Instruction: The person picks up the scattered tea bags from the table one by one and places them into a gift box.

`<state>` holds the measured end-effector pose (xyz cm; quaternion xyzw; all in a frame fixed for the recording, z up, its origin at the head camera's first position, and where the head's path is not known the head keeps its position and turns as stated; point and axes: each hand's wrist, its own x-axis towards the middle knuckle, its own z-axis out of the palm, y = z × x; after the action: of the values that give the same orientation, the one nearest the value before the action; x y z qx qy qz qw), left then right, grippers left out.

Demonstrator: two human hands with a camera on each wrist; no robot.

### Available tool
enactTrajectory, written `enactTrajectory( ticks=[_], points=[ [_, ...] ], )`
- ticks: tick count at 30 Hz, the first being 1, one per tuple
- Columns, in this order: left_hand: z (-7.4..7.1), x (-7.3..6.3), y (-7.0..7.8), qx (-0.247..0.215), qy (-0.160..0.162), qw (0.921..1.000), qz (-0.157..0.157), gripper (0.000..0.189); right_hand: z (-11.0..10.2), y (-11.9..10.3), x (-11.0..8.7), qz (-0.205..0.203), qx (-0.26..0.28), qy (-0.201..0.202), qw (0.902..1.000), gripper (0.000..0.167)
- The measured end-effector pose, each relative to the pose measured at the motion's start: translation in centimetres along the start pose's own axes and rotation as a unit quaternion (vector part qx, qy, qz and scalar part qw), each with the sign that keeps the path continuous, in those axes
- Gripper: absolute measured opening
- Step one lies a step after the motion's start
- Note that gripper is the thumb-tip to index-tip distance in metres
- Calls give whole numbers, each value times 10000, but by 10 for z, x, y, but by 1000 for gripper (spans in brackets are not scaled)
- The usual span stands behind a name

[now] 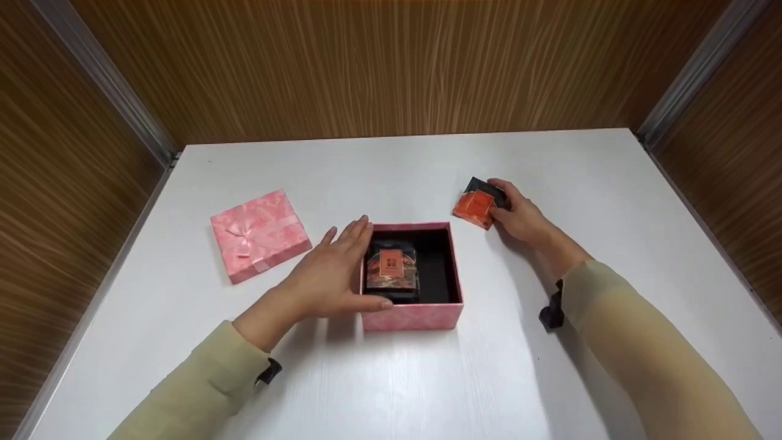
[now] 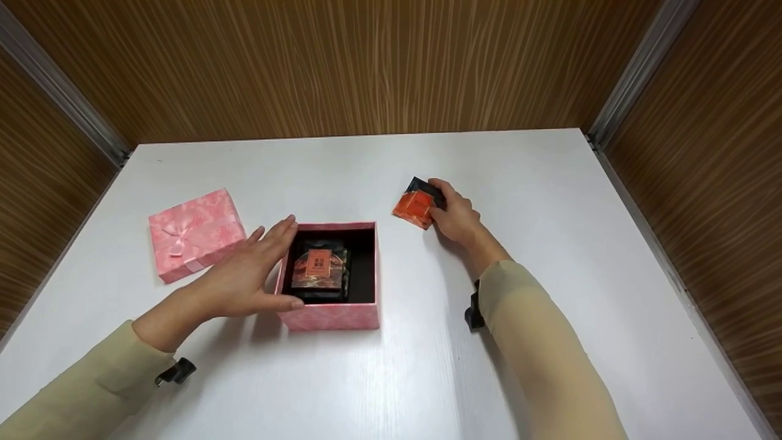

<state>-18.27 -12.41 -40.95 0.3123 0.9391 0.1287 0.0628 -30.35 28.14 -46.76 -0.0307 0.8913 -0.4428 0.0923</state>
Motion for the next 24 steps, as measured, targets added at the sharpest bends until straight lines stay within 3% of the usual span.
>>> enactTrajectory(
  ticks=[17,21,24],
  points=[
    [-2,2,1,102,-9,9999,48,137,-4,-3,-4,-126,399,513,9978,70],
    [-2,2,1,152,-30,9999,43,136,-6,-6,-10,-341,305,643,9969,64],
    [-3,1,1,162,-60,9999,-6,137,-8,-12,-16,-423,303,699,9962,50]
  ],
)
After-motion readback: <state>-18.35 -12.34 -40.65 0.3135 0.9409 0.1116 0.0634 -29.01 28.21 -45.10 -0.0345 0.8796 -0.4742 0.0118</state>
